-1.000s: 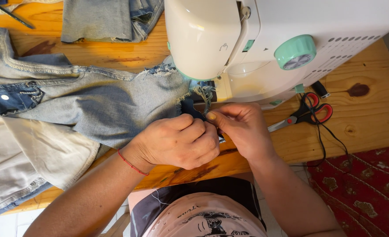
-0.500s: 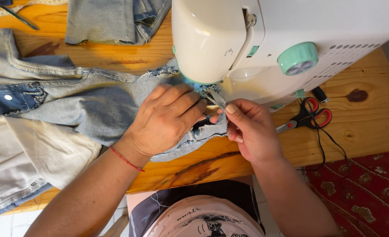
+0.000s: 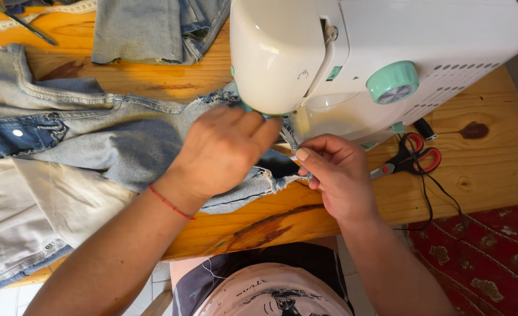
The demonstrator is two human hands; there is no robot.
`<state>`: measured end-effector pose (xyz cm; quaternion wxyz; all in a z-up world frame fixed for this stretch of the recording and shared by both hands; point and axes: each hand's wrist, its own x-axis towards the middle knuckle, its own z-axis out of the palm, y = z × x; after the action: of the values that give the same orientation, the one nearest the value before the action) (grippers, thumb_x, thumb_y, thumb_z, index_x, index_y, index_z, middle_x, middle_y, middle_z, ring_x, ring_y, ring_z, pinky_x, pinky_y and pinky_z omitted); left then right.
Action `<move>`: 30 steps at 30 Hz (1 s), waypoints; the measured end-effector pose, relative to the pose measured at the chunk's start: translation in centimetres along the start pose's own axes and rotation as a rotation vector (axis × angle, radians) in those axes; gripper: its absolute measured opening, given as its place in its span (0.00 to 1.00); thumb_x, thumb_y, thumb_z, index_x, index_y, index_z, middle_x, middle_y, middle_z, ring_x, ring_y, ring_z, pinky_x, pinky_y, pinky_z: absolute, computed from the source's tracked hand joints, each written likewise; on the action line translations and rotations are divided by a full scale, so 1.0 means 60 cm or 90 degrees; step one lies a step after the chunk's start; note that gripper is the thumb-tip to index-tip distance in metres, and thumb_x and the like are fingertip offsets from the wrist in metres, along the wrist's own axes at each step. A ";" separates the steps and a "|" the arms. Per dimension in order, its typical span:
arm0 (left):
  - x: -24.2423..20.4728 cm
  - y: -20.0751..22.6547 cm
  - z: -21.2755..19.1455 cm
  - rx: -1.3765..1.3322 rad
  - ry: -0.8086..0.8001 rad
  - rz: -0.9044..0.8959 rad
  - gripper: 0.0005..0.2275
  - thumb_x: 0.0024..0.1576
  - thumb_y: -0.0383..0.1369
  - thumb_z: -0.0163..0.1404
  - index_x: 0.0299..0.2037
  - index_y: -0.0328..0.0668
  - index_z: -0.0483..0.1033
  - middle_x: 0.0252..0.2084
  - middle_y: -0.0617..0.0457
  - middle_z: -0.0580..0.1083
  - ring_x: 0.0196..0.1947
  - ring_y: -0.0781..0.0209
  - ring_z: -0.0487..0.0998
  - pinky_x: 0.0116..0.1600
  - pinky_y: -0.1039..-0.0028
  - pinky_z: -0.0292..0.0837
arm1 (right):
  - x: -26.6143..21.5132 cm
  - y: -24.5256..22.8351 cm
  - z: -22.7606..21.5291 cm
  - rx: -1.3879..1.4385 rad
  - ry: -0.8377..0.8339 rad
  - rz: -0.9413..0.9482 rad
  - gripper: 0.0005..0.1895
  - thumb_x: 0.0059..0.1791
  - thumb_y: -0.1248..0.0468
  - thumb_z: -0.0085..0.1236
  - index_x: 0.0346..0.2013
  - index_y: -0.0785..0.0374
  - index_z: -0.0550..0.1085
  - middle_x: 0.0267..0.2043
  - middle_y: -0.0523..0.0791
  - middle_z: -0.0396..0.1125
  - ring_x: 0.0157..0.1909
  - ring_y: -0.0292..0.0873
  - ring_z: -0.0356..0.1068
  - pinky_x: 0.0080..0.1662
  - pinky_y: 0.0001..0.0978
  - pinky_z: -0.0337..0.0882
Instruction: Repairing a hole in denim jeans by manually aligning fabric and pulling loose threads near a sewing machine.
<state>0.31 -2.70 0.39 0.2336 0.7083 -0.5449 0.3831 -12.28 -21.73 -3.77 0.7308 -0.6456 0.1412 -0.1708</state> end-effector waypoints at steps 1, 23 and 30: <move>0.005 0.002 0.001 0.060 -0.004 0.047 0.05 0.66 0.33 0.49 0.40 0.49 0.78 0.27 0.59 0.68 0.27 0.61 0.72 0.36 0.72 0.70 | -0.001 -0.003 0.001 -0.024 0.010 -0.010 0.06 0.47 0.73 0.64 0.36 0.75 0.78 0.22 0.51 0.69 0.22 0.38 0.73 0.20 0.19 0.71; 0.000 0.032 0.012 0.144 0.071 0.062 0.05 0.62 0.29 0.51 0.34 0.46 0.78 0.33 0.54 0.72 0.28 0.58 0.70 0.33 0.73 0.69 | 0.017 -0.098 0.012 -0.431 -0.022 -0.379 0.04 0.50 0.69 0.64 0.38 0.66 0.83 0.22 0.49 0.71 0.18 0.40 0.68 0.24 0.33 0.71; 0.003 0.033 0.019 0.144 0.102 0.078 0.07 0.64 0.28 0.47 0.36 0.45 0.79 0.34 0.52 0.72 0.28 0.58 0.71 0.32 0.73 0.69 | 0.067 -0.124 0.028 -0.509 -0.155 -0.647 0.08 0.51 0.76 0.58 0.38 0.63 0.83 0.25 0.47 0.69 0.26 0.49 0.72 0.33 0.39 0.76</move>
<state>-1.19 -4.25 -0.33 0.1711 0.6629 -0.5198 0.5111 -8.45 -22.79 3.85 0.2736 -0.8685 -0.2122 -0.3547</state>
